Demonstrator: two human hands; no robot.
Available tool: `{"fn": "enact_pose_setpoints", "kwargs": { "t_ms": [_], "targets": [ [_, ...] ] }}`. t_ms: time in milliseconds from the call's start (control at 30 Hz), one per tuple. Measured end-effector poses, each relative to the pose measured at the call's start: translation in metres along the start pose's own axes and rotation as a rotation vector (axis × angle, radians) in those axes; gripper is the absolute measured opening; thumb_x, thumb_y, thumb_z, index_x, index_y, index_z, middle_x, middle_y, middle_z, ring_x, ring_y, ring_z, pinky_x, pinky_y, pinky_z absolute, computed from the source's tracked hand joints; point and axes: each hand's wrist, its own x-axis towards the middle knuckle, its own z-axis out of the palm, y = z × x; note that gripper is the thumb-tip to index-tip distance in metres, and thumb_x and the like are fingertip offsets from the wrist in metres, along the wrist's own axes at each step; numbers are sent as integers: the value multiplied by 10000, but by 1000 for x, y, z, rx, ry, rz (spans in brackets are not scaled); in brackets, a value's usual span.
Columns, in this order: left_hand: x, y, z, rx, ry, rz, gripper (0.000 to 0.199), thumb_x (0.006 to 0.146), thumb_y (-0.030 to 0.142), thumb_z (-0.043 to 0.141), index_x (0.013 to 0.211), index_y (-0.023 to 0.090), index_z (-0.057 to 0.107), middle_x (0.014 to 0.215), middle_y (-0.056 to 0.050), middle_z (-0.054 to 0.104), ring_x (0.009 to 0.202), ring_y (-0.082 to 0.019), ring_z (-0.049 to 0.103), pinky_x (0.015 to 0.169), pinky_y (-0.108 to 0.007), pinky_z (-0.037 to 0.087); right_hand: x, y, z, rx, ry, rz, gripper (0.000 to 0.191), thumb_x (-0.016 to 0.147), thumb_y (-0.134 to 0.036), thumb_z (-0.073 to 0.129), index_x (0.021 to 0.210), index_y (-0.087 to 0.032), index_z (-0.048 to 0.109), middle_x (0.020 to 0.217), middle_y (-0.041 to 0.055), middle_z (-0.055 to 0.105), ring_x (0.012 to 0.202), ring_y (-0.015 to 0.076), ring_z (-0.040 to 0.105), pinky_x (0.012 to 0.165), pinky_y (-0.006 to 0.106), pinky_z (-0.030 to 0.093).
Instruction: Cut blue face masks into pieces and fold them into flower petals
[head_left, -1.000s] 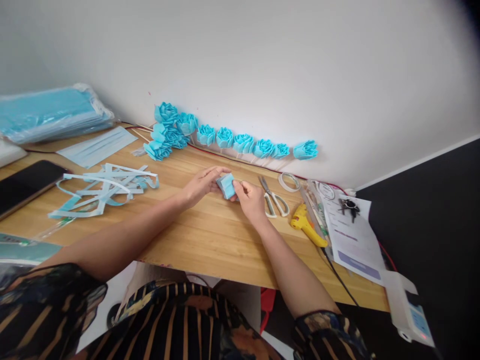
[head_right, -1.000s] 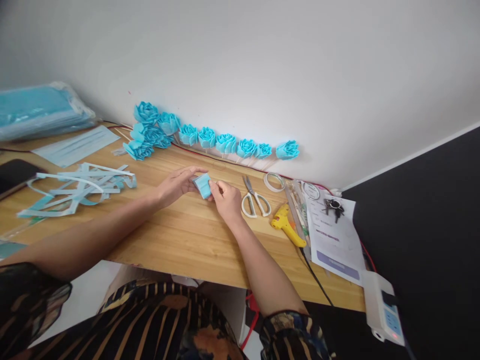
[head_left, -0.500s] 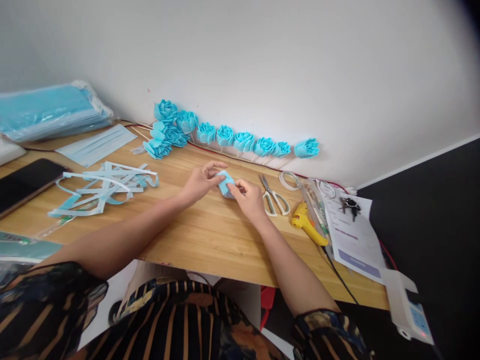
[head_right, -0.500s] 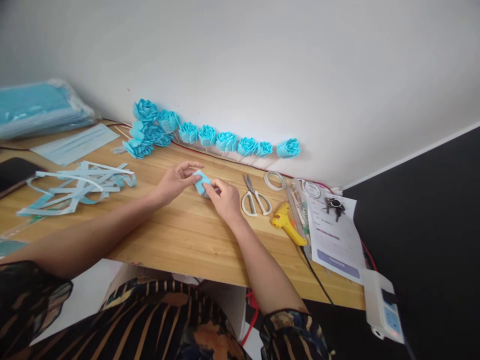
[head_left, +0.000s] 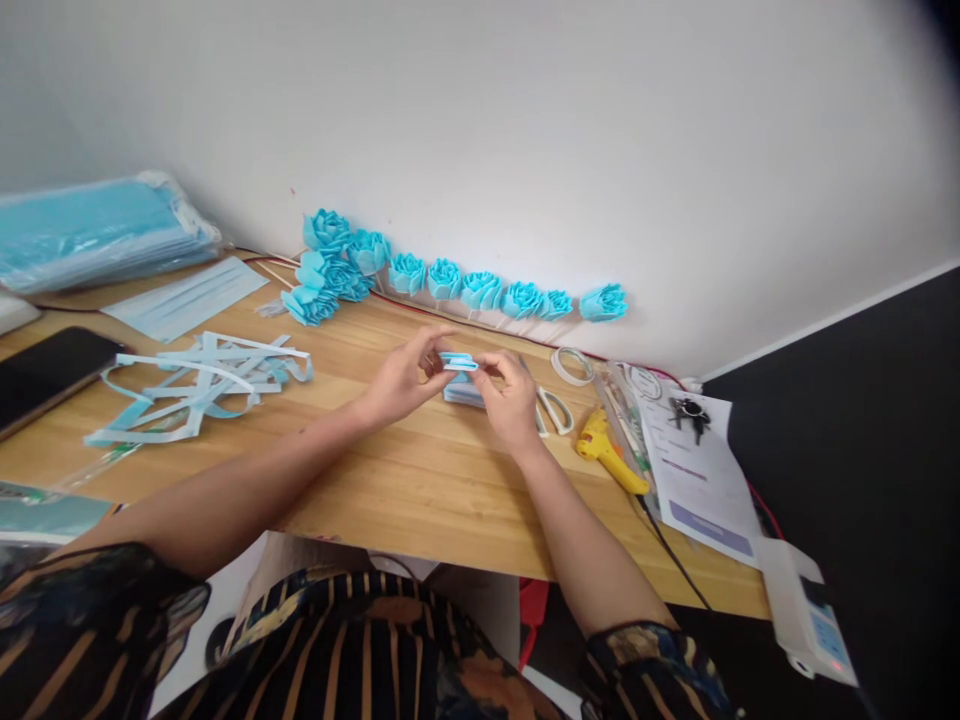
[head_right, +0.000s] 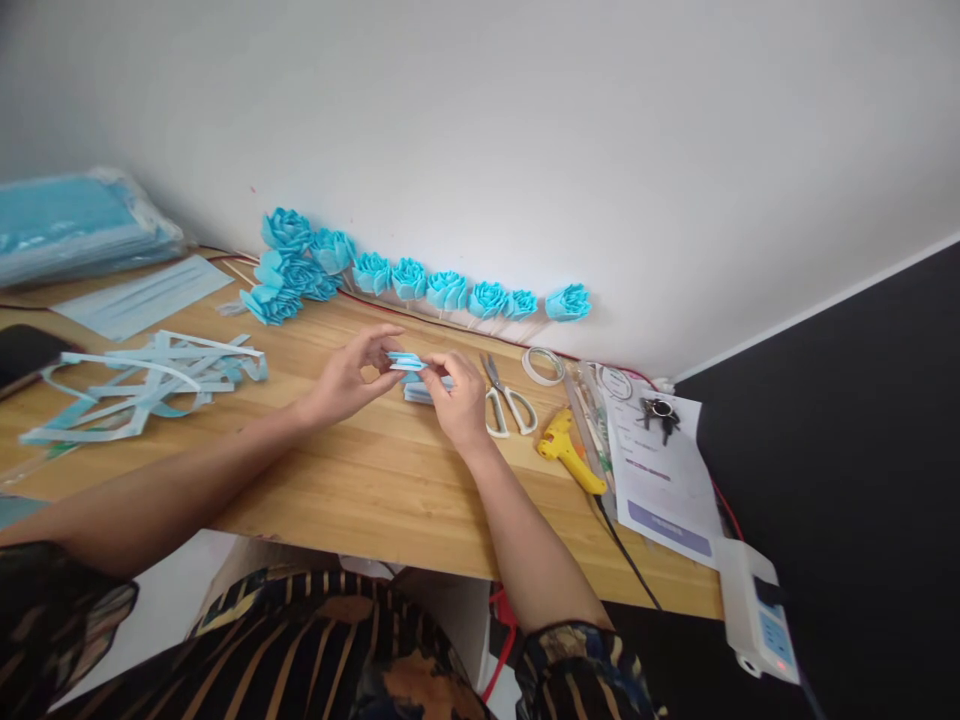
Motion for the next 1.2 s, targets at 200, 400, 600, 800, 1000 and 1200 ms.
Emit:
{"fn": "enact_pose_setpoints", "kwargs": {
  "t_ms": [200, 400, 600, 800, 1000, 1200],
  "targets": [
    [2, -2, 0, -108, 65, -41, 457, 771, 277, 710, 1164, 173, 500, 932, -38, 635, 758, -124, 593, 732, -255, 489, 0, -1, 0, -12, 32, 7, 88, 878, -294, 624, 874, -220, 671, 800, 23, 648, 776, 171, 596, 721, 295, 486],
    [4, -10, 2, -233, -78, -225, 295, 771, 421, 682, 870, 150, 621, 789, -31, 635, 729, -149, 572, 685, -264, 446, -3, -1, 2, 28, 1, 44, 115, 870, -333, 634, 916, -231, 661, 822, 18, 659, 778, 166, 619, 742, 299, 509],
    [4, -3, 0, -32, -51, -190, 194, 771, 352, 628, 722, 164, 616, 647, 3, 573, 638, -134, 503, 604, -239, 373, -3, -2, 2, 65, -29, 24, 118, 866, -346, 631, 911, -238, 629, 914, 38, 662, 863, 177, 624, 759, 312, 545],
    [3, -4, 0, 106, -76, -167, 193, 765, 343, 585, 677, 171, 596, 628, 1, 569, 641, -140, 503, 595, -234, 356, -1, -5, 2, 57, -38, -16, 97, 855, -309, 650, 924, -243, 634, 955, 41, 668, 925, 186, 620, 770, 319, 545],
    [3, -5, 1, 83, -63, -181, 206, 777, 363, 602, 721, 167, 630, 638, -2, 578, 634, -141, 497, 582, -235, 351, -2, 2, 2, 43, -16, 77, 122, 845, -348, 659, 874, -231, 639, 865, 19, 659, 798, 165, 620, 744, 301, 529],
    [2, 1, -4, -50, -133, -154, 383, 883, 479, 500, 683, 164, 588, 649, -6, 546, 645, -142, 492, 610, -248, 377, -2, 5, 2, 18, 7, 128, 132, 848, -355, 641, 838, -223, 642, 811, 13, 650, 757, 163, 609, 730, 295, 515]
  ]
}}
